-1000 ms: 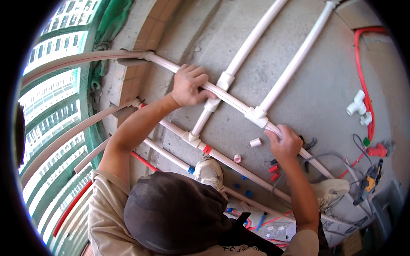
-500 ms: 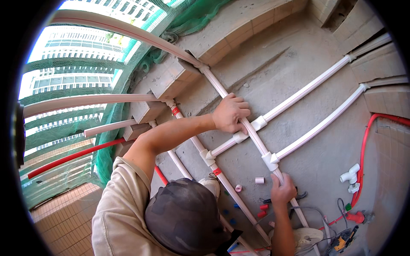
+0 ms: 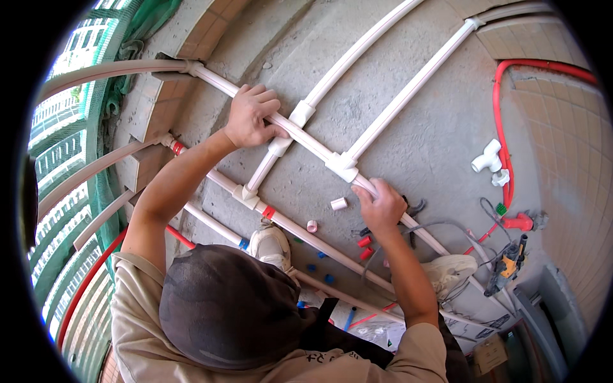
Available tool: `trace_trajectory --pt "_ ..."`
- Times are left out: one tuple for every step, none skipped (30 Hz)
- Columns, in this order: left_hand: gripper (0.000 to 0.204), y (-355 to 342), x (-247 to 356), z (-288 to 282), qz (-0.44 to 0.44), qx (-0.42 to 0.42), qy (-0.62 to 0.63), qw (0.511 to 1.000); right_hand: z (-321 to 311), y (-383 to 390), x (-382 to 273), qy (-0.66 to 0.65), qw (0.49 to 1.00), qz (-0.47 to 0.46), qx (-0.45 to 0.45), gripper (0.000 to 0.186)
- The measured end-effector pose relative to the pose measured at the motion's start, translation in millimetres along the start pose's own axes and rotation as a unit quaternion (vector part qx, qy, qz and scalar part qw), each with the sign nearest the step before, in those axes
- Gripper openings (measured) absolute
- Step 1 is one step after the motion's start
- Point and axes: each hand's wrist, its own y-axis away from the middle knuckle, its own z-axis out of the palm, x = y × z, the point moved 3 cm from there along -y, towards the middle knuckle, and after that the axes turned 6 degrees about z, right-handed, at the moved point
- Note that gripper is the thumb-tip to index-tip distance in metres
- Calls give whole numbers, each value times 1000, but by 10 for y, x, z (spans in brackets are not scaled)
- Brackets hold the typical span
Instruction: The person sits on the floor and uses a pipe fusion tool to heat and join white plastic pipes and fittings. They repeatedly insert pipe ends and fittings into the tool, then press the heated parts together to form connections.
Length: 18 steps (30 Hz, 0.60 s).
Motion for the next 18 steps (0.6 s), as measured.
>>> trace_trajectory --pt "55 4 -2 -3 0 2 0 1000 0 -7 -5 2 1000 3 -3 39" --pt "57 17 -2 1 9 14 1 1000 7 2 -12 3 1000 2 -1 39" --pt "59 15 -6 3 17 26 2 1000 11 1 -15 5 1000 2 0 39" --pt "61 10 -8 7 25 38 2 999 10 -2 -12 7 1000 1 2 39" --pt "61 14 -15 12 27 36 -1 999 13 -6 -14 8 1000 1 0 39" --pt "60 15 -20 19 29 35 -4 999 13 -11 -13 10 1000 1 -2 40" --pt "59 19 -18 29 30 34 -7 999 10 -16 -11 12 1000 0 -4 40" --pt "59 29 -28 31 28 32 -5 999 15 -27 -20 12 1000 3 -4 40" --pt "58 42 -36 44 26 31 -2 999 13 -31 -29 13 1000 6 -5 40" --pt "58 57 -42 62 24 29 0 999 7 -30 -40 13 1000 9 -6 40" --pt "57 85 -43 74 26 33 6 999 3 -22 -51 17 1000 16 -11 39" --pt "57 104 -58 55 26 34 5 999 12 -30 -72 14 1000 19 -16 39" --pt "56 116 -65 56 26 34 4 999 13 -25 -83 11 999 21 -21 38" --pt "54 102 -55 30 27 32 -1 999 18 -26 -99 4 999 32 -23 38" --pt "53 82 -50 13 32 21 -2 999 4 -7 -79 -2 999 43 -25 37" --pt "53 70 -26 30 34 27 -1 999 21 -11 -78 -9 998 53 -26 37" --pt "53 27 17 47 40 40 12 998 0 -2 -71 -12 998 51 -24 37" --pt "53 42 -25 -3 37 31 -1 999 -10 1 -70 -17 998 50 -22 37"
